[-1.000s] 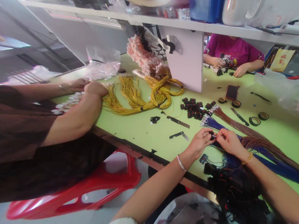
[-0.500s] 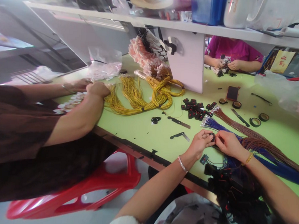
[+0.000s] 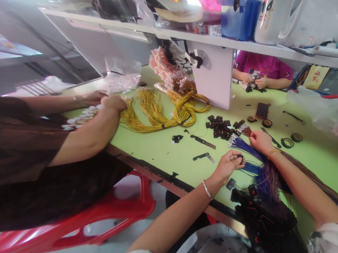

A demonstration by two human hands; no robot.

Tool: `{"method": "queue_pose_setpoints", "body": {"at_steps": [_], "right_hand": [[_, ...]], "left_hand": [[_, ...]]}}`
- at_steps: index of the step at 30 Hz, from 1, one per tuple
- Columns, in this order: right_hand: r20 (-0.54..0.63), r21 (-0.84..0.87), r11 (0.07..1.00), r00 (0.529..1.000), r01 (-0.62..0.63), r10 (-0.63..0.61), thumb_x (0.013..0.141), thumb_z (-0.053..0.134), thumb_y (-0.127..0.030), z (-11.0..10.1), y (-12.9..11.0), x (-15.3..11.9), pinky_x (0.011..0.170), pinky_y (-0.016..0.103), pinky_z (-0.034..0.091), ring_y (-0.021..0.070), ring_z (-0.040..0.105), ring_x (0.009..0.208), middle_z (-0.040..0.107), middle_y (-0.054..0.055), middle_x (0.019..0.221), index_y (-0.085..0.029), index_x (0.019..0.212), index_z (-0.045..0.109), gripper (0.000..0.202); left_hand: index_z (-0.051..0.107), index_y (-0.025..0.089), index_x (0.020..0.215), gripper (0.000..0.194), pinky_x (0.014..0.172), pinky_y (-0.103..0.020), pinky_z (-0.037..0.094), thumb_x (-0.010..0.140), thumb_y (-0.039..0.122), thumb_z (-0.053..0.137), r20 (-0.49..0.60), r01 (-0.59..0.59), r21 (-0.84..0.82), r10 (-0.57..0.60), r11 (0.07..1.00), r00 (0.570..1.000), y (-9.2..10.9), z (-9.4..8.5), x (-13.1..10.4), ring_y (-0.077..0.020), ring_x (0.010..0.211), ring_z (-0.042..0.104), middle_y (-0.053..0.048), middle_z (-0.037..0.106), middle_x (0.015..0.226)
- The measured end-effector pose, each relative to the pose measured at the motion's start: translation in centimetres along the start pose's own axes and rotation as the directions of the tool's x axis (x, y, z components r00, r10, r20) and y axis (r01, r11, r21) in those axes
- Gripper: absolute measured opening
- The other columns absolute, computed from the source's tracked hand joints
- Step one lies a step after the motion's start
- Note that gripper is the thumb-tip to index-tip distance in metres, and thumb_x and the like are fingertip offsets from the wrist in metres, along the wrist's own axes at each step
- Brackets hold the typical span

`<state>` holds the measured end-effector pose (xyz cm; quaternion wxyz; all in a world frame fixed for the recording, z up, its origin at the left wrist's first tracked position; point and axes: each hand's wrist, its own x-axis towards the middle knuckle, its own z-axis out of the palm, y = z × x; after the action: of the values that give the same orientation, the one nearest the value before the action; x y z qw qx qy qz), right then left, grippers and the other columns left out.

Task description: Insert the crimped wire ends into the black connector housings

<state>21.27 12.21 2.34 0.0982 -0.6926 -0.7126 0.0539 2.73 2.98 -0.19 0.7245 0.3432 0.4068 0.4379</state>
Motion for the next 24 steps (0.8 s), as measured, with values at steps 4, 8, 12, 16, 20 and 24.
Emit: {"method": "queue_pose_setpoints", "body": {"at_steps": [4,8,12,16,20,24], "right_hand": [[0.029,-0.056,0.998,1.0,0.006,-0.005,0.086,0.047,-0.029,0.7,0.5,0.5,0.059,0.026,0.03,0.0177,0.056,0.074,0.068,0.008,0.088,-0.018,0.082,0.065,0.021],[0.018,-0.069,0.998,1.0,-0.014,0.015,0.088,0.043,-0.028,-0.1,1.1,0.2,0.058,0.026,0.029,0.0178,0.056,0.068,0.067,0.011,0.083,-0.015,0.09,0.062,0.023],[-0.044,0.051,0.997,0.997,0.058,-0.056,0.084,0.047,-0.026,-1.2,-0.4,0.3,0.057,0.025,0.03,0.0152,0.053,0.063,0.066,0.006,0.075,-0.015,0.087,0.061,0.018],[-0.05,0.064,0.984,0.986,0.164,-0.161,0.083,0.046,-0.024,-1.7,-2.9,1.0,0.06,0.024,0.033,0.0152,0.055,0.065,0.067,0.006,0.077,-0.015,0.083,0.063,0.019],[-0.026,-0.173,0.984,0.998,0.052,-0.058,0.079,0.05,-0.017,-2.3,-3.6,1.7,0.065,0.027,0.036,0.0206,0.061,0.075,0.068,0.018,0.088,-0.008,0.088,0.066,0.021],[-0.058,-0.053,0.997,0.996,0.061,-0.065,0.077,0.051,-0.02,-3.5,-3.2,1.6,0.064,0.027,0.037,0.0196,0.06,0.07,0.069,0.015,0.078,-0.01,0.077,0.067,0.018]], "left_hand": [[0.056,0.013,0.093,0.029,0.082,-0.037,0.053,0.071,0.022,0.073,0.002,-0.015,-0.01,0.015,1.0,1.0,0.0,-0.1,0.0,-0.0141,0.075,0.064,-0.005,0.062,0.083],[0.056,0.013,0.093,0.028,0.081,-0.038,0.053,0.073,0.023,0.072,0.034,-0.021,-0.008,0.021,1.0,0.999,-0.1,0.1,-0.1,-0.0145,0.077,0.065,-0.006,0.063,0.085],[0.056,0.013,0.094,0.03,0.08,-0.039,0.053,0.072,0.024,0.072,0.074,-0.019,-0.005,0.019,1.0,0.997,-0.3,0.4,-0.2,-0.0158,0.077,0.066,-0.006,0.063,0.085],[0.056,0.012,0.093,0.029,0.08,-0.039,0.053,0.072,0.024,0.072,0.092,-0.018,0.002,0.018,1.0,0.996,-0.4,0.4,-0.3,-0.0159,0.077,0.066,-0.006,0.062,0.083],[0.055,0.012,0.094,0.028,0.08,-0.038,0.053,0.073,0.022,0.071,0.077,-0.012,0.009,0.012,1.0,0.997,-0.4,0.2,-0.2,-0.0153,0.075,0.066,-0.005,0.062,0.083],[0.056,0.013,0.093,0.028,0.082,-0.039,0.053,0.073,0.023,0.071,0.084,-0.018,0.003,0.018,1.0,0.996,-0.3,0.3,-0.3,-0.0153,0.077,0.065,-0.006,0.063,0.084]]}}
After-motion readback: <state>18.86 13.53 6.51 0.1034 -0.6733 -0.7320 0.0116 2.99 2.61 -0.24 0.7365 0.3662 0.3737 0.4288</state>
